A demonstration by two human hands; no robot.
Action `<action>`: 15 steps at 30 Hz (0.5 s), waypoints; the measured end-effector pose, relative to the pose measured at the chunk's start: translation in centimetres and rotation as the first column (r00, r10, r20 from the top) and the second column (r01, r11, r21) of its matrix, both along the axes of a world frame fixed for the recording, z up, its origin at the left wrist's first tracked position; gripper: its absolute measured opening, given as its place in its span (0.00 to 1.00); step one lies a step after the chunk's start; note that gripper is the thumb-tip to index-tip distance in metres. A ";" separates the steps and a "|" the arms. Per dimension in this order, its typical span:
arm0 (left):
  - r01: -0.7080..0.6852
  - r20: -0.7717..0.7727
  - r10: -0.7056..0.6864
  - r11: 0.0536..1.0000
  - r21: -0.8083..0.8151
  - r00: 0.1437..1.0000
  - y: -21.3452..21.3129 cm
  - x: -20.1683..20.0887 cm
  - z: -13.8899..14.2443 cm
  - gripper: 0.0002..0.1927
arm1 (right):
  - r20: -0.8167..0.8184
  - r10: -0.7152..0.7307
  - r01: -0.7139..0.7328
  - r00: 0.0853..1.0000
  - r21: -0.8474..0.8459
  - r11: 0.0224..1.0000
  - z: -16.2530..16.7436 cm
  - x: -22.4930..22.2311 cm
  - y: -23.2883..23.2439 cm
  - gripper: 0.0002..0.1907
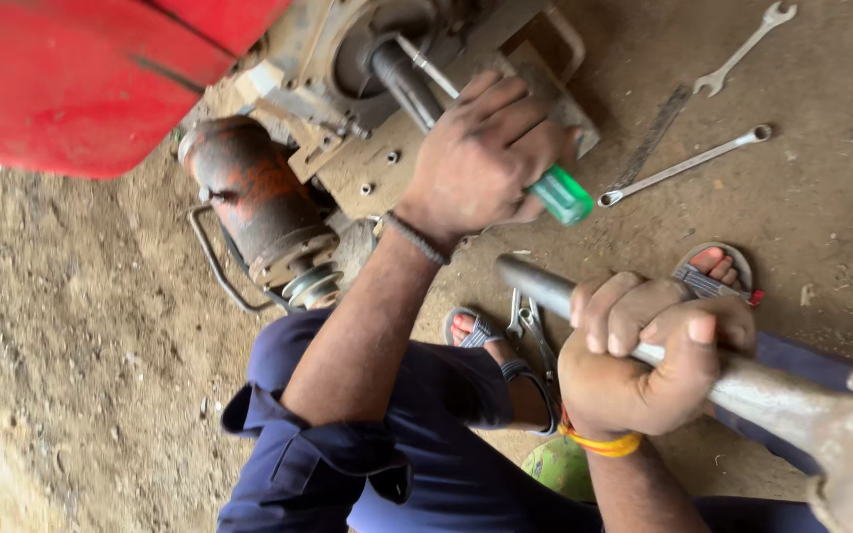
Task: The person sits on the ground beside a small engine machine and works on its horizontal shaft. They remove a round pulley from the shaft by hand, then hold a metal drift against the shaft and strike it with a hammer, and use a screwdriver around the shaft housing while continuing to work the fitting.
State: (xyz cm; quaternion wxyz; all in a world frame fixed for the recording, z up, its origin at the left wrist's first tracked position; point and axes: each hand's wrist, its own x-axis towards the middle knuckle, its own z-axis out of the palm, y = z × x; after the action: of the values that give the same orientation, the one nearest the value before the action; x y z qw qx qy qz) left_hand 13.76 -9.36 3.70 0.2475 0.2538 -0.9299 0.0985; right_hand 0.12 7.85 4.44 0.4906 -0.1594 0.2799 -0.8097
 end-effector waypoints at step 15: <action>-0.025 -0.031 0.025 1.000 -0.014 0.999 0.3 -0.1 0.7 0.09 | -0.451 0.198 -0.045 0.870 0.328 0.944 -2.2 1.8 0.4 0.12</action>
State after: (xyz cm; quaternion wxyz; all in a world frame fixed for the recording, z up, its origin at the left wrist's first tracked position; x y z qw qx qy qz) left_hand 13.61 -9.06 4.39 0.2626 0.2651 -0.9219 0.1045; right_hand 1.94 8.22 2.20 0.4758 -0.2934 0.5035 -0.6588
